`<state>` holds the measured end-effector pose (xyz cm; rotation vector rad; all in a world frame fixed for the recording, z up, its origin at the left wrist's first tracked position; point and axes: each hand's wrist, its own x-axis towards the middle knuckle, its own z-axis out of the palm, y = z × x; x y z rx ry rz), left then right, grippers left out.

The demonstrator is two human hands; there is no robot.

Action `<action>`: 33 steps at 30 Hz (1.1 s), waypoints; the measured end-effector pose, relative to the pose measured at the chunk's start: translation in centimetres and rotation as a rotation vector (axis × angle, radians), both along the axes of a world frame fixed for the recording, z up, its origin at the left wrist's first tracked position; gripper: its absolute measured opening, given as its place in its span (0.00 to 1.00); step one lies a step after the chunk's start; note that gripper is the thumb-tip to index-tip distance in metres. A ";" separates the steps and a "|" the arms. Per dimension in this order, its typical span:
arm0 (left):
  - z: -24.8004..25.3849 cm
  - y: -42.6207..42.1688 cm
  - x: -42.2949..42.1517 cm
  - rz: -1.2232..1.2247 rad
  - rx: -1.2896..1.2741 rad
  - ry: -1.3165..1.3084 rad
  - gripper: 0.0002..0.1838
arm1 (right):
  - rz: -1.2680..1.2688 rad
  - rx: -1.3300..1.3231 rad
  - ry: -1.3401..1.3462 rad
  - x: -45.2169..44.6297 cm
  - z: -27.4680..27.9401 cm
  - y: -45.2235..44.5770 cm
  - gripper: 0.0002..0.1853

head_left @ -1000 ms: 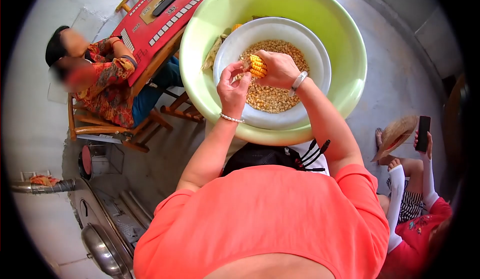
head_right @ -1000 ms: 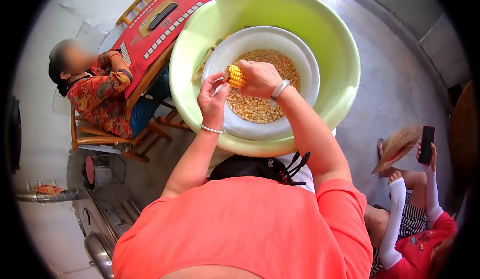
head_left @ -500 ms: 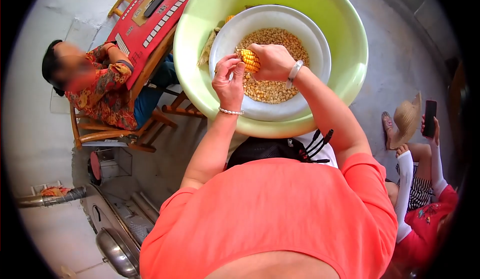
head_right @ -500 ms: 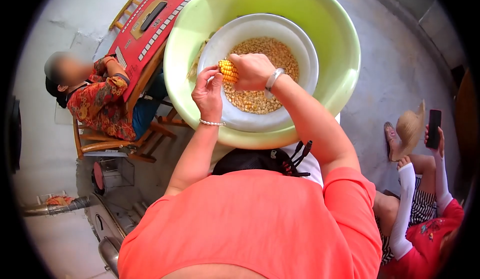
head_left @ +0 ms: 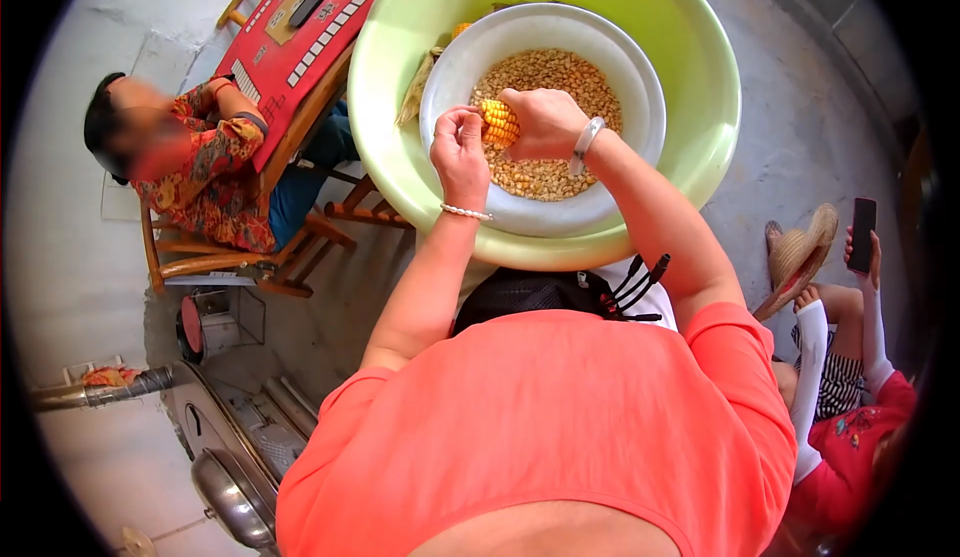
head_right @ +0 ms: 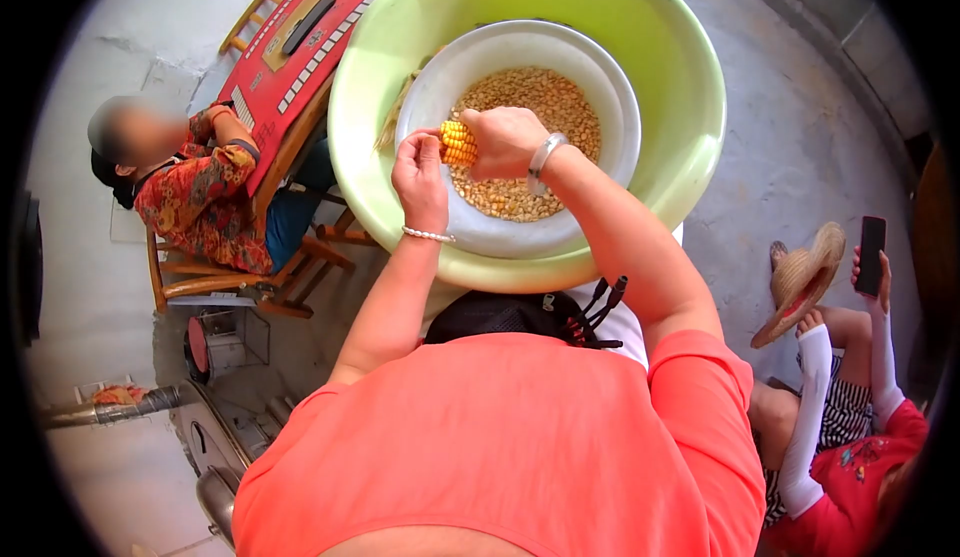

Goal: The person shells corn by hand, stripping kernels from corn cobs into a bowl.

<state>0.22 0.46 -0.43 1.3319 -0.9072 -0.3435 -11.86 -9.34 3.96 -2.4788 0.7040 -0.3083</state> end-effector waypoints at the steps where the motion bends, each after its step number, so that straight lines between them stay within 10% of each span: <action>1: 0.0 -0.1 0.3 -0.015 0.007 0.080 0.08 | 0.013 -0.012 0.015 0.0 0.1 -0.1 0.23; 33: 0.1 -0.7 1.0 -0.085 0.074 0.311 0.07 | 0.003 -0.073 0.024 -0.1 -0.5 -0.7 0.28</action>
